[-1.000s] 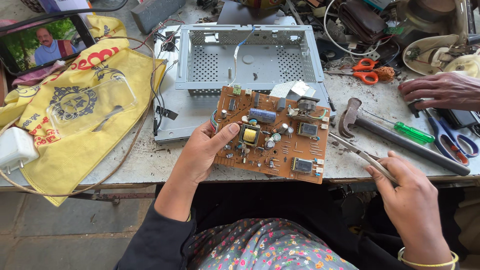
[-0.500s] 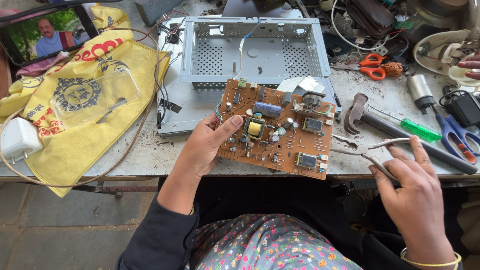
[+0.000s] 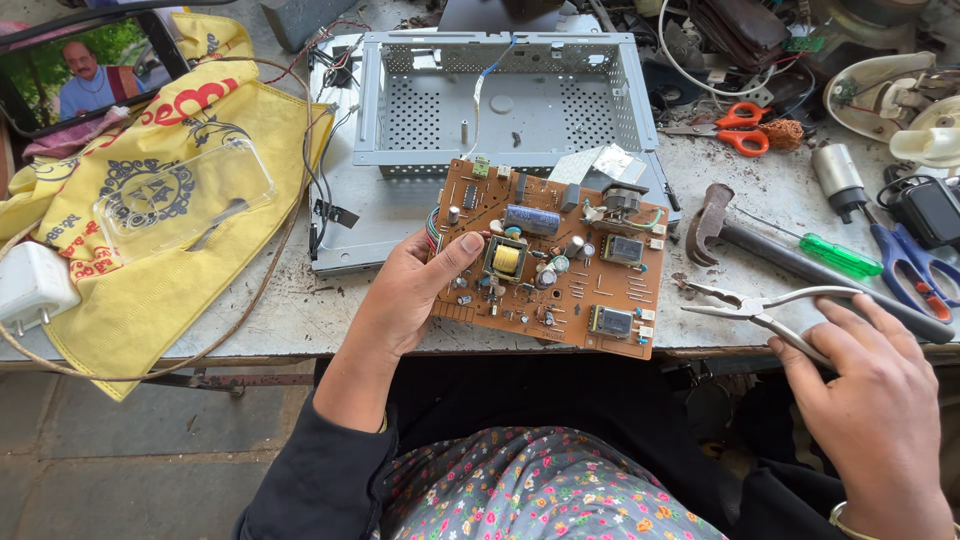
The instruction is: The person holds a circuit board and uses pliers to remove components. They then use a hammer to tap the board and a screwdriver to adjust parts. The person also uses scissors to cut wires on the board.
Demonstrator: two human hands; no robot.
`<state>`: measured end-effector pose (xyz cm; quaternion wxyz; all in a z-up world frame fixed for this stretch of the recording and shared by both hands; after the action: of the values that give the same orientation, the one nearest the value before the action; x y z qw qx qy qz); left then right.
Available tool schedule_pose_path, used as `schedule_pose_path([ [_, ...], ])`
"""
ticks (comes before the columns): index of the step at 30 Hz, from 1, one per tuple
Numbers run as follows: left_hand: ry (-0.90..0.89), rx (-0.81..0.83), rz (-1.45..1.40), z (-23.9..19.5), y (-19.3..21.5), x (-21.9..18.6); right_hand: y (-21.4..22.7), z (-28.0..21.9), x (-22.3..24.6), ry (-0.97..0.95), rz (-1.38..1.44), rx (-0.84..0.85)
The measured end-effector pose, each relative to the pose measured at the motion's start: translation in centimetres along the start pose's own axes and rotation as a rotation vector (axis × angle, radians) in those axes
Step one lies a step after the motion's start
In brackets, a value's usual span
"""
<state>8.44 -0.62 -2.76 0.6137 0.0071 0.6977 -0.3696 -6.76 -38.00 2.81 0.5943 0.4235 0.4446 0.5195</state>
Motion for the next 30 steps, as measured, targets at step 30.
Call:
schedule_pose_path([
  [30, -0.067, 0.032, 0.113, -0.4, -0.5, -0.2, 1.5, 1.3, 3.9, 0.110, 0.547, -0.058],
])
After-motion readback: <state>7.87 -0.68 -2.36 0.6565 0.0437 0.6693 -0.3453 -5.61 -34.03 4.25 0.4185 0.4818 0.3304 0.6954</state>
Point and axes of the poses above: each hand's wrist, its own z-axis towards the middle knuckle, its own y-axis out of the back of the hand, x = y × z, the point moved 4 cm from there along z, towards the middle knuckle, and after that the axes turned 12 degrees about x, right-handed, at the moved point
